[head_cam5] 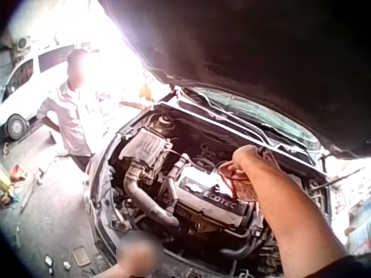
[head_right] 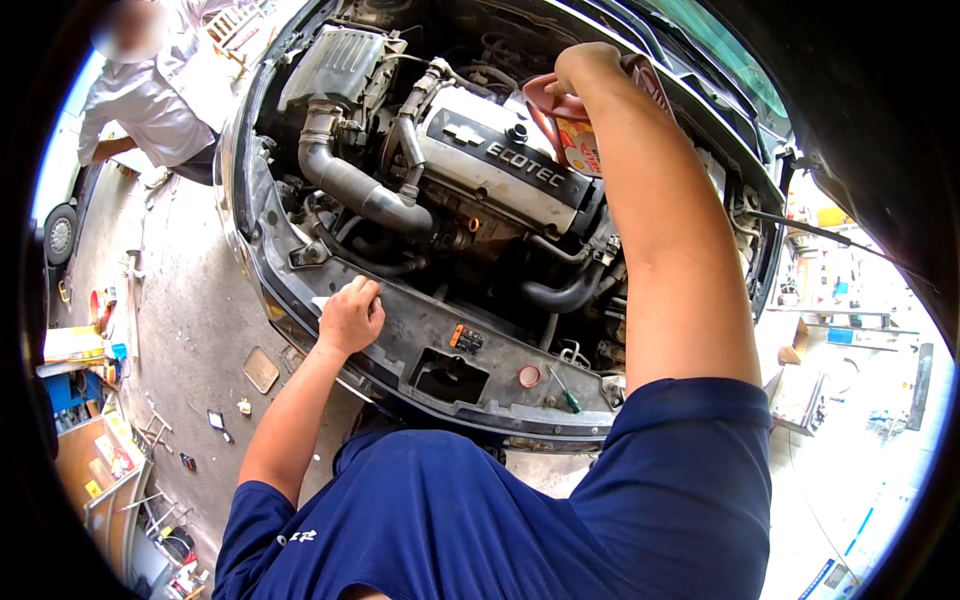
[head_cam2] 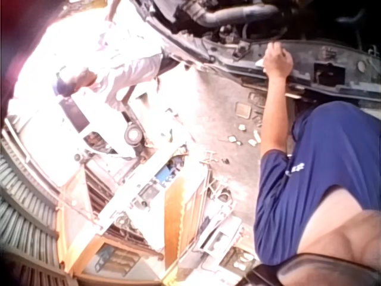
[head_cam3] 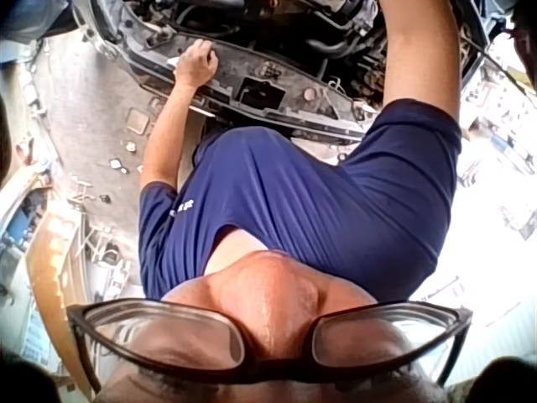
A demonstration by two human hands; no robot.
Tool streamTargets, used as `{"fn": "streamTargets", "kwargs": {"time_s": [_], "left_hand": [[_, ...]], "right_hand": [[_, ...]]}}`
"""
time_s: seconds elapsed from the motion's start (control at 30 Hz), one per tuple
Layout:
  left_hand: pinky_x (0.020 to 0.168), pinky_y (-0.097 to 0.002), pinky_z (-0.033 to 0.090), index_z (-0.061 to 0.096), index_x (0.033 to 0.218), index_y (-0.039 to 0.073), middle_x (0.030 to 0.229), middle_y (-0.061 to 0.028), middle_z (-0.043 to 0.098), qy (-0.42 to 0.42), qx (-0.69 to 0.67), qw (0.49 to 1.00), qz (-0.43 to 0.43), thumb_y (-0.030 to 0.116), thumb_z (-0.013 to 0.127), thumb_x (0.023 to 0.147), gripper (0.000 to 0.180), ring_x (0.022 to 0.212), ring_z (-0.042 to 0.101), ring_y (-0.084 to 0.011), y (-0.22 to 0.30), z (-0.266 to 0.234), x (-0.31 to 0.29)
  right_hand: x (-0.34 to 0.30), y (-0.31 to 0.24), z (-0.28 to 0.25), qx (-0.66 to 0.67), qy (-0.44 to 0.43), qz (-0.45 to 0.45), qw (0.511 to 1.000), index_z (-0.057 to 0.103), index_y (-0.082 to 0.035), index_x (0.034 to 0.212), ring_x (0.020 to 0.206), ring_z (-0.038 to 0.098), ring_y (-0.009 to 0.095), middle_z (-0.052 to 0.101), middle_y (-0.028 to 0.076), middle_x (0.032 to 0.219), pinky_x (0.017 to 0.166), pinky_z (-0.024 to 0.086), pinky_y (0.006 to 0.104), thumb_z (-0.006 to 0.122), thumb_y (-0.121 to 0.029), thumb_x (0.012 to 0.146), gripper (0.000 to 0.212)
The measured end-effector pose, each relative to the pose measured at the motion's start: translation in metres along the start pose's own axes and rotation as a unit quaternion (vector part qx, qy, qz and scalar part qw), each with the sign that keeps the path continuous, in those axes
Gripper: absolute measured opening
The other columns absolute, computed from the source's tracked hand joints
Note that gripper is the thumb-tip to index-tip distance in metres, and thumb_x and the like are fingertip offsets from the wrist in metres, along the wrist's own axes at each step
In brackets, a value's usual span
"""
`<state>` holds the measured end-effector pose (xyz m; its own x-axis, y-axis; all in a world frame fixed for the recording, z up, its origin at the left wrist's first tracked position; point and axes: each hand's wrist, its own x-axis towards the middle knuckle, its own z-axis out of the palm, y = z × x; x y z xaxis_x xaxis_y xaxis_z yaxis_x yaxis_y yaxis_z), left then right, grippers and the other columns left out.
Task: The person pours engine oil from a red container into the engine of a car with the hood open. They then use a dipstick to check the oil level, wiping it with a paper towel between checks. Finally, they close the oil cap and enter the car to start the engine.
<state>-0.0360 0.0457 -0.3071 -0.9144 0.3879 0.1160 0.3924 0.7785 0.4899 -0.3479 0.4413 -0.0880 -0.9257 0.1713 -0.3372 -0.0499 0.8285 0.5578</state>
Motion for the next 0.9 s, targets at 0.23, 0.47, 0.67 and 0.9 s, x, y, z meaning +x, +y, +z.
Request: {"fn": "streamTargets", "kwargs": {"time_s": [0.23, 0.47, 0.67, 0.9], "left_hand": [[0.077, -0.0493, 0.058, 0.059, 0.092, 0.006, 0.095, -0.0134, 0.061, -0.002, -0.005, 1.0, 0.002, 0.011, 0.067, 0.088, 0.011, 0.091, 0.068, -0.0373, -0.001, 0.001, 0.001], [0.076, -0.05, 0.058, 0.059, 0.093, 0.006, 0.095, -0.013, 0.061, 0.005, -0.002, 1.0, -0.001, 0.012, 0.067, 0.088, 0.011, 0.091, 0.068, -0.0366, -0.002, 0.003, 0.001], [0.075, -0.0491, 0.058, 0.059, 0.093, 0.007, 0.094, -0.0124, 0.061, 0.001, -0.012, 1.0, -0.002, 0.014, 0.068, 0.089, 0.012, 0.089, 0.069, -0.0355, -0.007, 0.001, -0.002], [0.076, -0.0481, 0.058, 0.059, 0.093, 0.007, 0.094, -0.0117, 0.06, -0.008, -0.017, 1.0, 0.009, 0.015, 0.068, 0.089, 0.013, 0.089, 0.068, -0.0342, -0.009, -0.002, -0.003]], "right_hand": [[-0.004, 0.001, -0.001, 0.003, -0.009, 0.012, 1.0, 0.081, -0.023, 0.128, 0.125, 0.073, 0.029, 0.078, 0.009, 0.13, 0.102, 0.056, 0.0414, 0.069, -0.073, 0.092, 0.064], [-0.013, 0.016, 0.006, 0.021, 0.008, -0.023, 0.999, 0.081, -0.014, 0.125, 0.122, 0.073, 0.036, 0.077, 0.015, 0.128, 0.1, 0.058, 0.0449, 0.065, -0.072, 0.096, 0.066], [-0.068, 0.037, 0.042, 0.081, 0.063, -0.024, 0.994, 0.079, -0.003, 0.117, 0.113, 0.074, 0.041, 0.077, 0.024, 0.119, 0.097, 0.058, 0.0503, 0.064, -0.065, 0.099, 0.066], [-0.121, 0.072, 0.109, 0.239, 0.097, 0.067, 0.964, 0.071, -0.002, 0.116, 0.11, 0.072, 0.046, 0.075, 0.028, 0.116, 0.093, 0.056, 0.0552, 0.059, -0.067, 0.102, 0.068]]}}
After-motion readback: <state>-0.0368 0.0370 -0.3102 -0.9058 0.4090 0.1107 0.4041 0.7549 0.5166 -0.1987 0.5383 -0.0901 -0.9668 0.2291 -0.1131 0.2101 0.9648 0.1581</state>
